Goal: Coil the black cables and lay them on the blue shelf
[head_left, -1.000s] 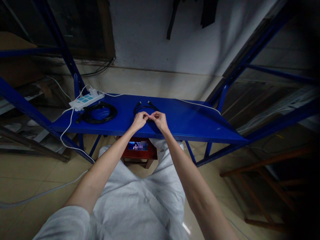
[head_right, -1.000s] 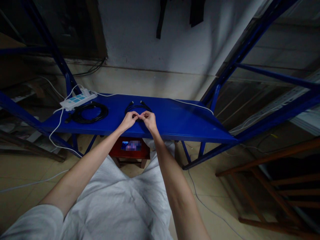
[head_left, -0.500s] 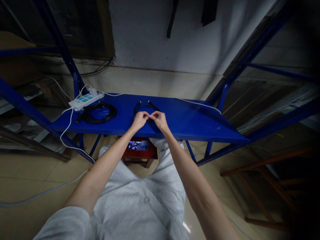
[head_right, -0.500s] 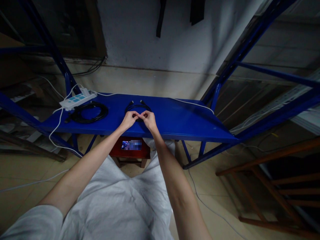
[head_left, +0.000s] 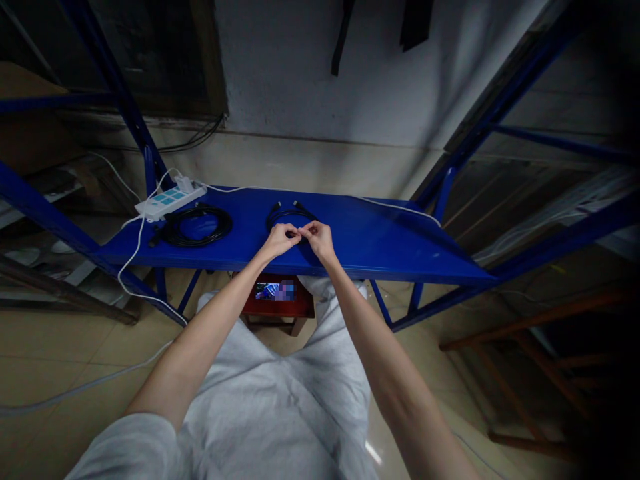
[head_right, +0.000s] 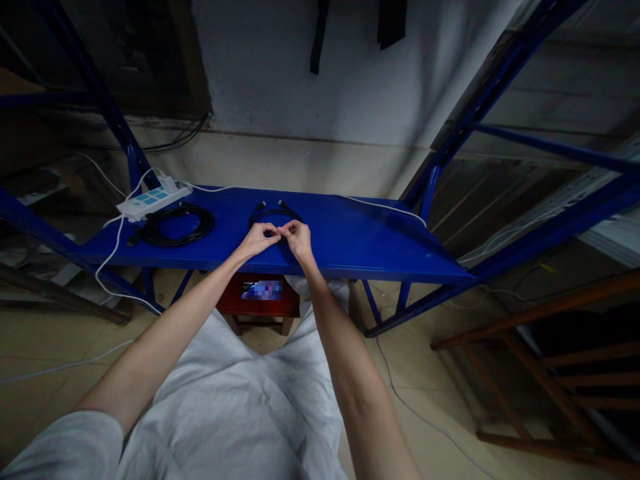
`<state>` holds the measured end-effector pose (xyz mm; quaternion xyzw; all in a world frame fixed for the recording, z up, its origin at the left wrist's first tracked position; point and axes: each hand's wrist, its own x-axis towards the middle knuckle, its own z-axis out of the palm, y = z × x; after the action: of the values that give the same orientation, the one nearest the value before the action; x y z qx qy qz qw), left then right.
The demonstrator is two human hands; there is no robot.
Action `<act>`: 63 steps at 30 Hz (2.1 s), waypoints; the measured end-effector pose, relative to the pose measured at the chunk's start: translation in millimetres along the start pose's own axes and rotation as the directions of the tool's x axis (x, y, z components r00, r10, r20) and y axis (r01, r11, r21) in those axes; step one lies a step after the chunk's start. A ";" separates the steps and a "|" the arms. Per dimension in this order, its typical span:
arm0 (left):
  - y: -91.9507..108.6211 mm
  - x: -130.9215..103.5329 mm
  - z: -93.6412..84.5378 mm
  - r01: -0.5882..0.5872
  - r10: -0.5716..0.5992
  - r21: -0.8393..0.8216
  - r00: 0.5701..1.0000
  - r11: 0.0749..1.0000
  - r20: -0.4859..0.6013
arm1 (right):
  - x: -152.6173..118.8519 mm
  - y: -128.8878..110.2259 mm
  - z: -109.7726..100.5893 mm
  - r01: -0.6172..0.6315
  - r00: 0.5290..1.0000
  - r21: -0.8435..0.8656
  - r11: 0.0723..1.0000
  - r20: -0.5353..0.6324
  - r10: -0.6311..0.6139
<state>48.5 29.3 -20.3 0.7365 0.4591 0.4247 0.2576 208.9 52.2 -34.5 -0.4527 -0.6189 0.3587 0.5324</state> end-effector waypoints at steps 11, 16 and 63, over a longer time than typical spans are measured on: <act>-6.3 1.6 0.2 0.071 -0.073 -0.041 0.996 0.997 -0.044 | -4.9 -10.9 -0.7 0.043 0.998 0.027 0.999 0.050 -0.045; -9.1 1.7 3.0 0.077 -0.080 -0.039 0.994 0.996 -0.070 | -3.7 -8.1 -0.5 0.006 1.000 -0.071 0.997 0.015 -0.005; -9.6 2.3 8.0 0.088 -0.085 0.045 0.993 0.995 -0.082 | -5.5 -8.2 -0.7 0.109 0.991 -0.183 0.977 0.098 -0.092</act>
<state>51.5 35.7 -30.9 0.7043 0.5106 0.4312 0.2394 208.3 44.2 -28.6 -0.4526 -0.6951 0.2911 0.4767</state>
